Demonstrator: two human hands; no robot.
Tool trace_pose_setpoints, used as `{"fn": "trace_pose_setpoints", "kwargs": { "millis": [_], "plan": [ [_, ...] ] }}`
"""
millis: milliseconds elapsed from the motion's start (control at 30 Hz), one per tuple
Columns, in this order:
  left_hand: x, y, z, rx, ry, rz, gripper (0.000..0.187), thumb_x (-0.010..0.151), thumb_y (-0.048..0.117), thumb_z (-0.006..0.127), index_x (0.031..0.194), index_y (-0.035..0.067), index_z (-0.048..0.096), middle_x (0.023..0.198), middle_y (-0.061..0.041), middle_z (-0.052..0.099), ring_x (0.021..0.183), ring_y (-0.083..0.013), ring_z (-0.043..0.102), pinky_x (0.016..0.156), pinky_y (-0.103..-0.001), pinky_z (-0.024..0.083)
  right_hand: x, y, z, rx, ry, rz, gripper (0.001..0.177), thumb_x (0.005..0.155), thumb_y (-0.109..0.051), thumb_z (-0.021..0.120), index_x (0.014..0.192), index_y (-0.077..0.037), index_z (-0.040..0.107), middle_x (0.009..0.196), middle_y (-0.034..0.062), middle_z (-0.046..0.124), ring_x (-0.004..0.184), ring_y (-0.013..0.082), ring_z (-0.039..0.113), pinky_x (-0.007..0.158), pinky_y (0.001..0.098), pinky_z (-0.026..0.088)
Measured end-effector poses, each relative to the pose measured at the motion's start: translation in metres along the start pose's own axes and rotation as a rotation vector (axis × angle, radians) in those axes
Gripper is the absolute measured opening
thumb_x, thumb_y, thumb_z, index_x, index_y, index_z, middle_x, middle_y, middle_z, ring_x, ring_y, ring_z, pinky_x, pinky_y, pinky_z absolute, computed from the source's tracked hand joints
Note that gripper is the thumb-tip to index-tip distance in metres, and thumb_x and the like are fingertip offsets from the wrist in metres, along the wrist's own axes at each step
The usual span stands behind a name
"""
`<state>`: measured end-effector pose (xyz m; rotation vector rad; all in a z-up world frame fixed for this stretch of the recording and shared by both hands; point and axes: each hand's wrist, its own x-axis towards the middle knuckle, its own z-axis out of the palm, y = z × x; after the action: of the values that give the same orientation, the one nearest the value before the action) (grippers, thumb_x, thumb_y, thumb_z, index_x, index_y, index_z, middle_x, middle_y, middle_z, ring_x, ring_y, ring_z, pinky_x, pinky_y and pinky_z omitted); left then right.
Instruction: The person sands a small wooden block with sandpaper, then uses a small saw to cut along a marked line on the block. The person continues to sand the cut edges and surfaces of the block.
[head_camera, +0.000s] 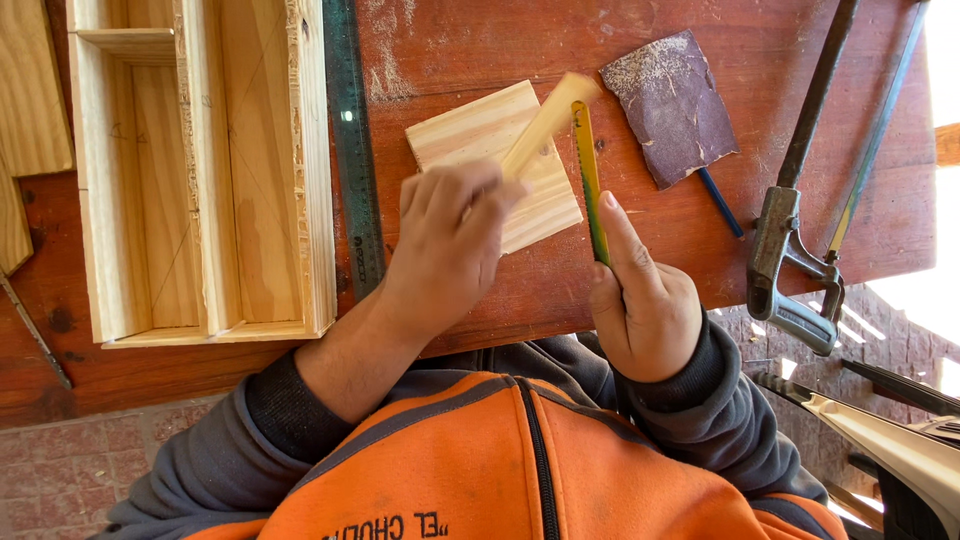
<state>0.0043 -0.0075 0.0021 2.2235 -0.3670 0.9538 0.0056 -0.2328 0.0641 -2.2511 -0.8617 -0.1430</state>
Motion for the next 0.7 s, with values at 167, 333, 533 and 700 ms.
{"fn": "trace_pose_setpoints", "kwargs": {
  "millis": [167,333,533,700],
  "plan": [
    [0.007,0.002,-0.009,-0.256,-0.053,-0.187,0.017,0.11,0.006,0.062,0.117,0.016,0.075,0.105,-0.003,0.063,0.094,-0.0272,0.066,0.088,-0.038,0.051,-0.008,0.007,0.004,0.01,0.013,-0.019,0.061,0.102,0.0,0.052,0.162,0.011,0.05,0.072,0.021,0.068,0.057,0.0403,0.07,0.053,0.0465,0.056],
    [0.002,-0.006,-0.009,-0.211,-0.158,-0.304,0.021,0.109,0.008,0.06,0.123,0.018,0.073,0.108,-0.006,0.068,0.099,-0.0269,0.067,0.092,-0.04,0.046,-0.011,0.008,0.009,-0.062,-0.022,-0.012,0.061,0.103,-0.005,0.053,0.163,0.006,0.052,0.067,0.0195,0.066,0.056,0.0431,0.068,0.051,0.0496,0.053],
    [-0.005,-0.008,-0.009,0.091,-0.238,-0.29,0.065,0.093,0.021,0.087,0.15,0.013,0.056,0.146,-0.011,0.055,0.128,-0.0357,0.053,0.102,-0.049,0.034,-0.014,0.016,0.018,-0.307,-0.117,-0.031,0.062,0.101,-0.009,0.057,0.163,-0.005,0.057,0.06,0.0153,0.067,0.053,0.0376,0.071,0.05,0.05,0.055],
    [-0.011,-0.016,-0.003,0.153,-0.328,-0.291,0.053,0.09,0.023,0.085,0.138,0.018,0.064,0.132,-0.004,0.055,0.123,-0.0312,0.051,0.101,-0.048,0.032,-0.008,0.01,0.02,-0.448,-0.175,-0.02,0.067,0.098,-0.014,0.058,0.164,-0.014,0.058,0.053,0.0101,0.061,0.049,0.0329,0.068,0.048,0.0461,0.056]
  ]
}}
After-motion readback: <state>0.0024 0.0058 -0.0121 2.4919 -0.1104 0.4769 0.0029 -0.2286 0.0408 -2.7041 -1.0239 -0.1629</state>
